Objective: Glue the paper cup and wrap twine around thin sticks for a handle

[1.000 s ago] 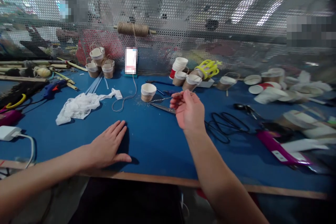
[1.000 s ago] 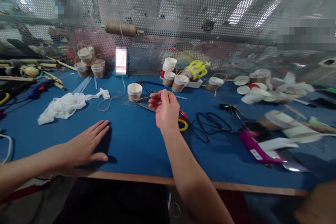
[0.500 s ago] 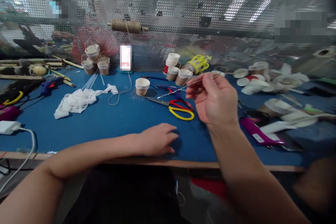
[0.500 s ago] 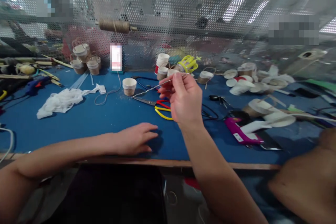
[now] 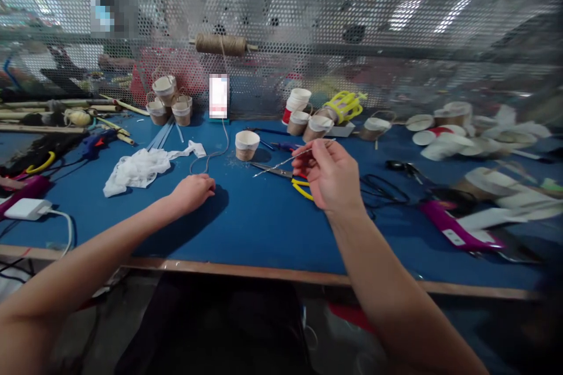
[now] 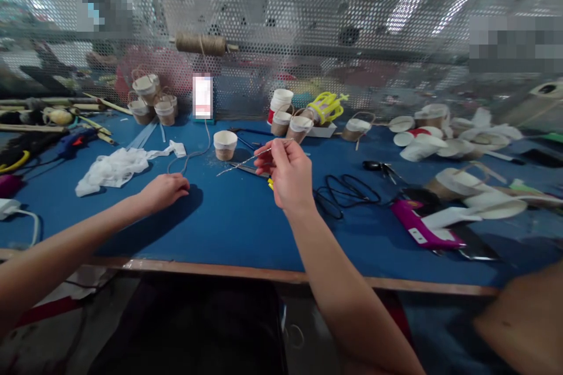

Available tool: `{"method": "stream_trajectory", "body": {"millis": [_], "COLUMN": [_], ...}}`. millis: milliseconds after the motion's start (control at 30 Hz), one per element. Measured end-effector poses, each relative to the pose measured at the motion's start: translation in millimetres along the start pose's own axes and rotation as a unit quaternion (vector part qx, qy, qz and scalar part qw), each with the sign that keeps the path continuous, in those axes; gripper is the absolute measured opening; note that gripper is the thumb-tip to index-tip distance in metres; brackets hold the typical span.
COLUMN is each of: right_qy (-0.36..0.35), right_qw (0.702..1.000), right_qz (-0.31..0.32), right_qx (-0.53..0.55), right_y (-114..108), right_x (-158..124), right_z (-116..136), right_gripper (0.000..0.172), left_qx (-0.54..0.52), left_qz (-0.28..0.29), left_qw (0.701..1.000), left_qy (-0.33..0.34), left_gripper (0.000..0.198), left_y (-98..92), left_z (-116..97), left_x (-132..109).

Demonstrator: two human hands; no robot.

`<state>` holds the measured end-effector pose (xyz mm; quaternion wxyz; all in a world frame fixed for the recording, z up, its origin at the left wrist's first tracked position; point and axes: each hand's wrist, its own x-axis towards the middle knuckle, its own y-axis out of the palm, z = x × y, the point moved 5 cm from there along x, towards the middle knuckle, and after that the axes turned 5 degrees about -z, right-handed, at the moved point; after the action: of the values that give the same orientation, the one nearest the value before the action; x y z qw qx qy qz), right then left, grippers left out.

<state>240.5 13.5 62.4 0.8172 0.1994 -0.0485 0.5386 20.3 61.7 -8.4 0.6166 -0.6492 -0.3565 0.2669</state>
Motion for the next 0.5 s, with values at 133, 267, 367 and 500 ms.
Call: {"method": "stream_trajectory", "body": {"millis": [133,267,367,500], "right_qy": [0.009,0.027,0.037,0.038], "right_qw": [1.0,1.0,0.999,0.999], "right_qz": [-0.003,0.001,0.0,0.004], "right_qx": [0.001,0.0,0.001,0.0], "right_y": [5,7,7,8], "right_x": [5,7,10,12], "right_z": [-10,-20,-24,-24], "right_gripper": [0.021,0.023,0.021,0.02], "left_qx": [0.028,0.071,0.093,0.11], "left_qz": [-0.013,0.012,0.04,0.067], "left_qw": [0.999,0.997,0.992,0.987], "left_qy": [0.012,0.034,0.069,0.096], "left_gripper": [0.023,0.024,0.026,0.028], "left_y": [0.6,2.4,2.8,3.6], "left_z": [-4,-9,-20,-37], "left_x": [28,50,56,61]}}
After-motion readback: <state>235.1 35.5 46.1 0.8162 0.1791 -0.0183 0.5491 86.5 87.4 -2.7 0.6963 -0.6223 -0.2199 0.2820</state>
